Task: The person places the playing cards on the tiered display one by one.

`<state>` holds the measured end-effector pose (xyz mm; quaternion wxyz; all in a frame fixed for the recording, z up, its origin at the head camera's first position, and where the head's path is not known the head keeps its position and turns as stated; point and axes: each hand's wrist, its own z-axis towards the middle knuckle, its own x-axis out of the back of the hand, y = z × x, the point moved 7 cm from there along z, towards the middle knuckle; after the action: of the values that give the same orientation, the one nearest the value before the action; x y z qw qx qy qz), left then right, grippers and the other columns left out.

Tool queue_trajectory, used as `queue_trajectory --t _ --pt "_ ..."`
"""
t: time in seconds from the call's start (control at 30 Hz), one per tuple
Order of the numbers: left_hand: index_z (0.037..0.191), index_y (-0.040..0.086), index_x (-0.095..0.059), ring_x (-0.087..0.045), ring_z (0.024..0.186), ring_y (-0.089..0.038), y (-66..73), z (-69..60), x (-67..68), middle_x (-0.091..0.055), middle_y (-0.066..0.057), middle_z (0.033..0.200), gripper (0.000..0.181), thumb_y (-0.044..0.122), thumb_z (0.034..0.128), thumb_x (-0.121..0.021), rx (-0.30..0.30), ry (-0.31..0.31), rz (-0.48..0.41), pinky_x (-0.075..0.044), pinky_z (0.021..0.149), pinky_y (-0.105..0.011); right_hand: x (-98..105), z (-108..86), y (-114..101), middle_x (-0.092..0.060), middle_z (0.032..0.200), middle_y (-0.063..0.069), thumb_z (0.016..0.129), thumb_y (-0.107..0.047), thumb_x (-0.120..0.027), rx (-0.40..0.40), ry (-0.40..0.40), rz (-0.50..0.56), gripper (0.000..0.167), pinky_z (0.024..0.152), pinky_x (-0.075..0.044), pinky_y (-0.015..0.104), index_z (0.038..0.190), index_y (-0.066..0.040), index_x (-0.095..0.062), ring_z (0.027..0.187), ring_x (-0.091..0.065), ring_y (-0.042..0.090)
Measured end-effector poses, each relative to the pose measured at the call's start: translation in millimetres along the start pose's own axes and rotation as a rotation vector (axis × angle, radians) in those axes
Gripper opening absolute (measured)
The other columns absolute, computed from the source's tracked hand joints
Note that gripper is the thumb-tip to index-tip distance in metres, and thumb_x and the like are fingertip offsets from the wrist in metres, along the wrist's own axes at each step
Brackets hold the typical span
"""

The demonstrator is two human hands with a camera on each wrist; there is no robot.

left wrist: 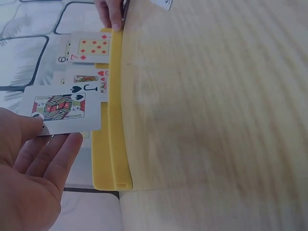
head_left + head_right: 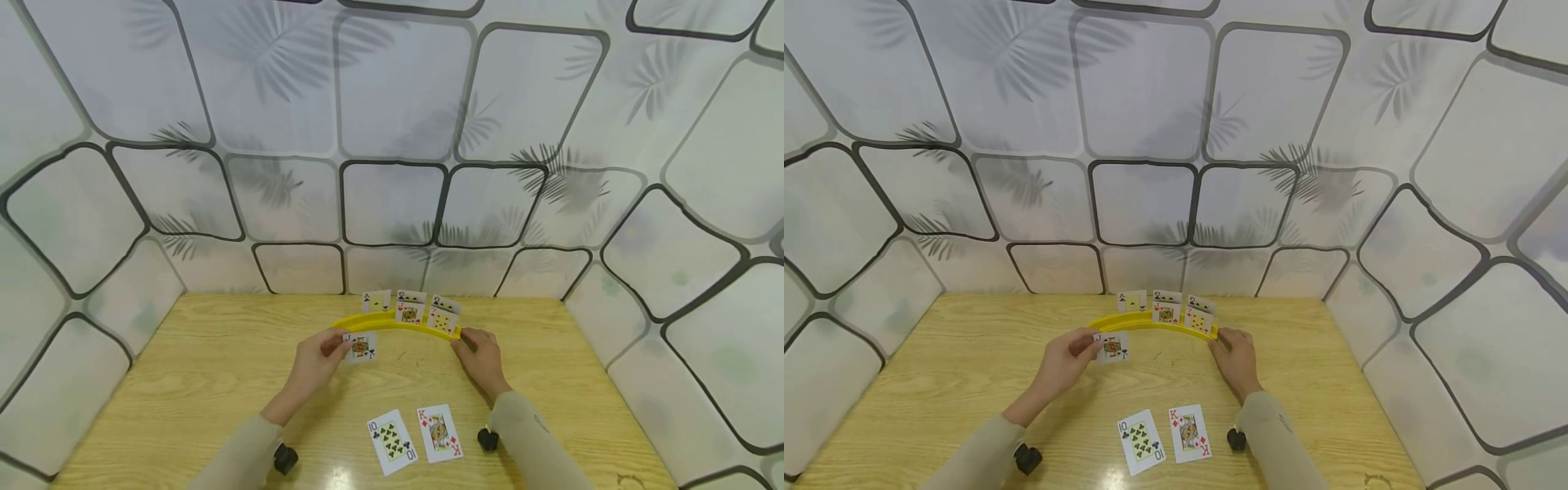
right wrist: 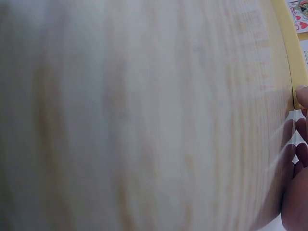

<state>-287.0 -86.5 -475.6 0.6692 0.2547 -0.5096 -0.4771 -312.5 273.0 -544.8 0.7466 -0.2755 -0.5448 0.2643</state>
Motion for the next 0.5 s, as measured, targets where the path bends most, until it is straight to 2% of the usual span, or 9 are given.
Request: queue_trajectory --t 0.23,0.5 --pt "0.115 0.0 -0.076 -0.079 0.093 -0.03 -0.4 17.3 -2.6 -0.08 -0.018 0.104 0.019 0.005 0.0969 -0.075 0.011 0.036 -0.002 -0.066 0.079 -0.035 0 3.2 1 -0.065 0.141 0.026 0.099 -0.021 -0.075 -0.004 -0.004 -0.013 0.046 0.117 -0.042 0.061 0.135 0.005 -0.067 0.136 -0.051 0.044" --pt "0.117 0.002 -0.076 -0.077 0.093 -0.029 -7.0 33.3 -12.2 -0.08 -0.016 0.105 0.02 0.004 0.097 -0.074 0.03 0.063 -0.032 -0.065 0.081 -0.037 -1 4.6 3 -0.064 0.142 0.026 0.099 -0.022 -0.075 -0.011 -0.015 -0.007 0.047 0.118 -0.041 0.062 0.136 0.005 -0.066 0.138 -0.05 0.044"
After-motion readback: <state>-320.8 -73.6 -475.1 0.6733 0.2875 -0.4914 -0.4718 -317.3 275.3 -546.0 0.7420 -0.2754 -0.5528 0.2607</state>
